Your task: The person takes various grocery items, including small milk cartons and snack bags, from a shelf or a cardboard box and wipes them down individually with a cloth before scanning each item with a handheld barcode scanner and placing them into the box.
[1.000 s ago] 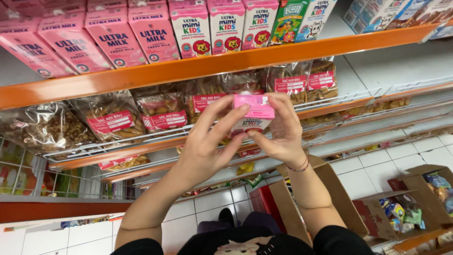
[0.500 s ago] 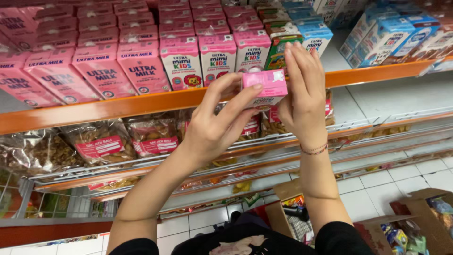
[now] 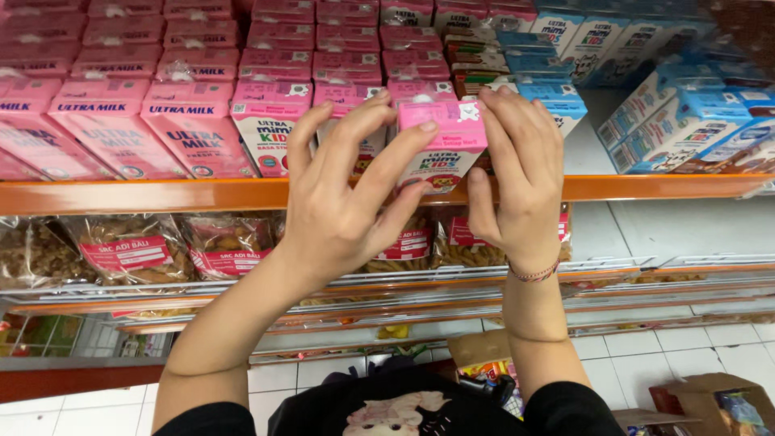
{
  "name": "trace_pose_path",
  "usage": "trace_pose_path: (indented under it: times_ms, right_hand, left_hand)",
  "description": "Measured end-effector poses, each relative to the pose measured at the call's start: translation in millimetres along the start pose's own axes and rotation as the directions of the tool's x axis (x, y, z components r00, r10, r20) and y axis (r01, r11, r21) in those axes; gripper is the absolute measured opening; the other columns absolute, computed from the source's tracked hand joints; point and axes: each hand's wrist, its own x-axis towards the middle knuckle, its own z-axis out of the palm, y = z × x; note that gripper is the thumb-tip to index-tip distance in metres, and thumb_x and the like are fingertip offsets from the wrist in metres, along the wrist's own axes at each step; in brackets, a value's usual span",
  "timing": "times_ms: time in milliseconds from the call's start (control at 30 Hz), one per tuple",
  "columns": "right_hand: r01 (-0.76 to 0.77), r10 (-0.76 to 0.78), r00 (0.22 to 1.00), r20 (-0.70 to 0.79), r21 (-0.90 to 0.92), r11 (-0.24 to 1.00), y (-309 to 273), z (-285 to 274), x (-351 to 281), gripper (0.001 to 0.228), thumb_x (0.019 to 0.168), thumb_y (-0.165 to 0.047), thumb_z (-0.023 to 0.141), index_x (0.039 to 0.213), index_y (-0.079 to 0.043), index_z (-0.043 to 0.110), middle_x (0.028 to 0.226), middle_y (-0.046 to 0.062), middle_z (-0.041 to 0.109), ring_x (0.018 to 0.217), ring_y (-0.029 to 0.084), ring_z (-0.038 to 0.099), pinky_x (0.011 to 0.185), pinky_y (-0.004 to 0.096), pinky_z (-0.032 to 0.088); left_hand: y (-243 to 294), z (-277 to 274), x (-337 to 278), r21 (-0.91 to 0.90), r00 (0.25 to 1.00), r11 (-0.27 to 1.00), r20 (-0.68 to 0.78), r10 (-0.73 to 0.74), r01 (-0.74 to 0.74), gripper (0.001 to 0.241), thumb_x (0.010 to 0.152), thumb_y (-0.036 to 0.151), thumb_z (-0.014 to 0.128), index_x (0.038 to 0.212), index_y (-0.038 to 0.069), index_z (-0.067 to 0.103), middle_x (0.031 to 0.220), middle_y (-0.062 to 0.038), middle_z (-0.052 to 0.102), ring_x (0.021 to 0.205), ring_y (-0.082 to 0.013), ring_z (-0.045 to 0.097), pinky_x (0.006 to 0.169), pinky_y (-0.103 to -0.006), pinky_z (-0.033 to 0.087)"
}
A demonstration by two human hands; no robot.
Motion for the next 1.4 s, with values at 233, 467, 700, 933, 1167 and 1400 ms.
trace_pose_path:
  times_ms: [233,467,700,933,1167,1400]
  right_hand:
    - [0.054,-0.054,0.996,-0.077,-0.01,0.999,3,9,-1,0.06,0.099,-0.029,0.079,0.142,0.004,0.054,0.144,0.019,0.057,0.138,0.039,0.054,0.119,0.053,0.038]
    - [0.084,-0.093,0.99,-0.109,-0.083,0.993,9,22,-7,0.064,0.103,-0.026,0.09,0.15,-0.009,0.05,0.148,0.012,0.055,0.136,0.033,0.051,0.118,0.049,0.035]
    - [0.027,-0.04,0.994,-0.104,-0.122,0.992,4,30,-9,0.062,0.101,-0.026,0.092,0.146,-0.008,0.054,0.149,0.008,0.054,0.145,0.031,0.048,0.122,0.052,0.028]
    - [-0.008,-0.005,0.998,-0.06,-0.207,0.978,-6,30,-10,0.055,0.101,-0.029,0.089,0.144,-0.009,0.062,0.149,0.004,0.057,0.148,0.029,0.039,0.124,0.052,0.019]
    - [-0.011,-0.005,0.998,-0.056,-0.286,0.958,-16,32,-11,0.049,0.101,-0.022,0.09,0.144,-0.013,0.067,0.15,0.0,0.058,0.144,0.027,0.039,0.115,0.047,0.022]
    - [-0.046,-0.004,0.985,-0.174,-0.28,0.959,-17,49,-27,0.047,0.1,-0.015,0.088,0.141,-0.011,0.066,0.153,0.005,0.053,0.145,0.031,0.034,0.115,0.049,0.027]
  left_hand:
    - [-4,0,4,0.081,1.0,0.997,0.025,-0.008,0.006,0.059,0.094,0.015,0.083,0.146,0.014,0.055,0.137,-0.013,0.056,0.126,-0.0262,0.058,0.112,-0.0438,0.035]
    - [-9,5,1,0.132,1.0,0.991,0.0,0.016,-0.016,0.057,0.097,0.014,0.082,0.147,0.01,0.055,0.137,-0.01,0.053,0.125,-0.0249,0.055,0.111,-0.0421,0.036]
    - [-18,17,-6,0.187,0.996,0.98,-0.04,0.084,-0.075,0.054,0.098,0.014,0.08,0.148,0.004,0.059,0.141,-0.008,0.051,0.133,-0.0259,0.055,0.115,-0.0439,0.037]
    - [-24,20,-15,0.2,0.995,0.976,-0.024,0.094,-0.087,0.052,0.102,0.017,0.077,0.149,0.003,0.058,0.142,-0.012,0.051,0.137,-0.0292,0.052,0.124,-0.05,0.036]
    - [-21,21,-19,0.229,0.995,0.969,0.022,0.093,-0.096,0.052,0.105,0.014,0.071,0.153,0.001,0.055,0.15,-0.017,0.052,0.147,-0.0322,0.046,0.129,-0.0539,0.025]
    - [-6,13,-39,0.081,0.999,0.996,-0.012,0.033,-0.032,0.045,0.104,0.016,0.073,0.147,0.01,0.06,0.152,-0.018,0.052,0.148,-0.0334,0.047,0.128,-0.0575,0.02]
